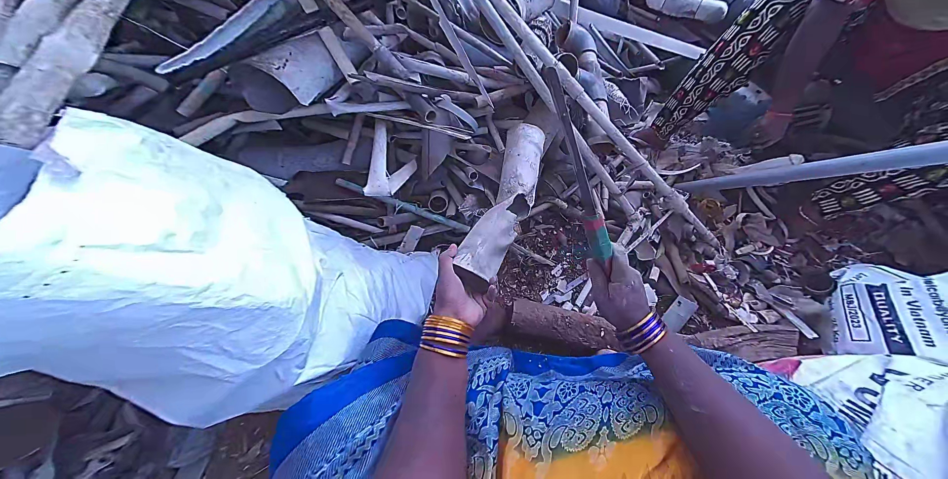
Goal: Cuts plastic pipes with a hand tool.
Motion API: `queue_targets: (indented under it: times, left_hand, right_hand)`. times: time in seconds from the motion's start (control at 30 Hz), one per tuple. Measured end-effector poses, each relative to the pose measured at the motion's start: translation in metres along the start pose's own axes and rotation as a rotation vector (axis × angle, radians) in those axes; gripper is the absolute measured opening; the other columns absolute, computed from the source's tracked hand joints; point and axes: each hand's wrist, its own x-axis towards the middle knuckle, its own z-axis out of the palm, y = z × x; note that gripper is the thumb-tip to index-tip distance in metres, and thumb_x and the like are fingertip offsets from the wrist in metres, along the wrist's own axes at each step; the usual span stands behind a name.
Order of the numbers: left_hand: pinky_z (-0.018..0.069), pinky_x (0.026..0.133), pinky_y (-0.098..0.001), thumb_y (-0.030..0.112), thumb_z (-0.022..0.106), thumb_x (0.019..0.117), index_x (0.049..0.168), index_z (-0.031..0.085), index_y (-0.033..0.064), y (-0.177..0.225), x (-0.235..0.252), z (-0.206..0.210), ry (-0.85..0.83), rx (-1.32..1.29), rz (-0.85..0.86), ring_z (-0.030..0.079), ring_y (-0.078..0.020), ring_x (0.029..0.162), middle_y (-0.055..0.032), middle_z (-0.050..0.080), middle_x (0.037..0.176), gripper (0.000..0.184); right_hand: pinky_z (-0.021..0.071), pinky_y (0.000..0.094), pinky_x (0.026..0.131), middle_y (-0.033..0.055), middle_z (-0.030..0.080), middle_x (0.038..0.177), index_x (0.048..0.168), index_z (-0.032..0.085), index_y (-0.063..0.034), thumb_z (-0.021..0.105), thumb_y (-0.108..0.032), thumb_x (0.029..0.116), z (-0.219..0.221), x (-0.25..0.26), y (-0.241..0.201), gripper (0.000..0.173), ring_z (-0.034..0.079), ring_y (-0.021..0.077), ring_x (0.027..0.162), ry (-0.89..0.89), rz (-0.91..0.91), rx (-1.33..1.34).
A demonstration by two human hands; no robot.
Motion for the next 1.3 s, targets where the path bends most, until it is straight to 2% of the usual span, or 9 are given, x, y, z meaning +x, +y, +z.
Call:
queue_targets:
  times: [0.13, 0.33, 0.47, 0.63, 0.7, 0.8, 0.97, 1.1, 1.3]
  left_hand:
    - [0.0480, 0.040, -0.0298, 0.058, 0.035, 0.1044, 0.116, 0.054, 0.0141, -0.002, -0.004, 0.004, -0.042, 0.042, 0.005, 0.059, -0.0190, 0.051, -0.0115, 0.062, 0.078, 0.050]
    - [0.0452, 0.039, -0.0290, 0.059, 0.035, 0.1043, 0.116, 0.055, 0.0160, -0.001, -0.003, 0.003, -0.016, 0.113, 0.022, 0.056, -0.0171, 0.050, -0.0096, 0.061, 0.079, 0.049]
    - [0.0420, 0.037, -0.0290, 0.054, 0.040, 0.1048, 0.114, 0.057, 0.0152, -0.003, -0.004, 0.004, 0.001, 0.154, 0.053, 0.054, -0.0169, 0.048, -0.0102, 0.062, 0.080, 0.043]
    - [0.0399, 0.035, -0.0273, 0.057, 0.036, 0.1044, 0.110, 0.057, 0.0164, -0.001, -0.003, 0.006, -0.017, 0.150, 0.050, 0.053, -0.0150, 0.046, -0.0085, 0.061, 0.076, 0.046]
    - [0.0379, 0.033, -0.0274, 0.058, 0.034, 0.1043, 0.106, 0.057, 0.0160, 0.002, -0.003, 0.003, -0.038, 0.153, 0.053, 0.051, -0.0151, 0.044, -0.0081, 0.060, 0.073, 0.048]
    - [0.0375, 0.034, -0.0279, 0.057, 0.034, 0.1049, 0.109, 0.058, 0.0163, 0.001, -0.003, -0.003, -0.063, 0.189, 0.066, 0.052, -0.0155, 0.045, -0.0083, 0.062, 0.075, 0.047]
    - [0.0373, 0.033, -0.0276, 0.057, 0.034, 0.1051, 0.108, 0.058, 0.0161, -0.001, 0.001, 0.001, -0.065, 0.197, 0.049, 0.051, -0.0156, 0.044, -0.0084, 0.061, 0.074, 0.047]
    - [0.0387, 0.033, -0.0291, 0.054, 0.037, 0.1058, 0.112, 0.059, 0.0150, -0.002, -0.004, -0.001, -0.071, 0.247, 0.068, 0.054, -0.0172, 0.046, -0.0104, 0.064, 0.079, 0.045]
    - [0.0442, 0.036, -0.0261, 0.043, 0.039, 0.1088, 0.108, 0.061, 0.0118, -0.003, -0.003, -0.008, -0.176, 0.499, 0.098, 0.057, -0.0128, 0.046, -0.0072, 0.066, 0.076, 0.039]
  right_hand:
    - [0.0516, 0.0559, 0.094, 0.0251, 0.069, 0.113, 0.142, 0.047, 0.0025, 0.042, -0.024, 0.1104, -0.013, 0.014, -0.003, 0.041, 0.068, 0.0406, 0.108, -0.587, 0.335, -0.123]
    - [0.0581, 0.0521, 0.059, 0.0205, 0.072, 0.078, 0.120, 0.065, 0.0108, 0.054, -0.018, 0.1000, 0.004, -0.003, 0.014, 0.037, 0.073, 0.0379, 0.067, 0.002, -0.044, -0.173]
    - [0.0509, 0.0559, 0.098, 0.0233, 0.064, 0.131, 0.154, 0.037, -0.0072, 0.033, -0.021, 0.1117, -0.013, 0.032, 0.020, 0.045, 0.065, 0.0393, 0.121, -0.616, 0.608, -0.430]
    - [0.0538, 0.0470, 0.046, 0.0192, 0.068, 0.072, 0.112, 0.072, 0.0051, 0.055, -0.012, 0.0964, 0.003, 0.004, 0.028, 0.029, 0.068, 0.0365, 0.054, 0.177, -0.252, -0.359]
    - [0.0546, 0.0483, 0.050, 0.0214, 0.069, 0.076, 0.118, 0.071, 0.0026, 0.052, -0.013, 0.0976, 0.002, 0.005, 0.031, 0.032, 0.069, 0.0387, 0.060, 0.062, -0.190, -0.388]
    - [0.0516, 0.0567, 0.095, 0.0277, 0.068, 0.121, 0.151, 0.047, -0.0039, 0.037, -0.021, 0.1115, -0.021, 0.029, 0.034, 0.045, 0.068, 0.0444, 0.112, -0.397, 0.428, -0.447]
    - [0.0542, 0.0473, 0.047, 0.0207, 0.070, 0.075, 0.110, 0.072, 0.0043, 0.051, -0.016, 0.0992, -0.003, 0.010, 0.033, 0.031, 0.069, 0.0369, 0.056, 0.238, -0.232, -0.369]
    - [0.0503, 0.0565, 0.098, 0.0245, 0.066, 0.125, 0.147, 0.047, -0.0055, 0.037, -0.023, 0.1116, -0.024, 0.034, 0.033, 0.041, 0.066, 0.0404, 0.119, -0.505, 0.563, -0.370]
    - [0.0496, 0.0440, 0.082, 0.0182, 0.061, 0.103, 0.134, 0.049, 0.0046, 0.050, -0.023, 0.1085, -0.048, 0.041, 0.064, 0.038, 0.060, 0.0242, 0.088, 0.282, 0.593, 0.264]
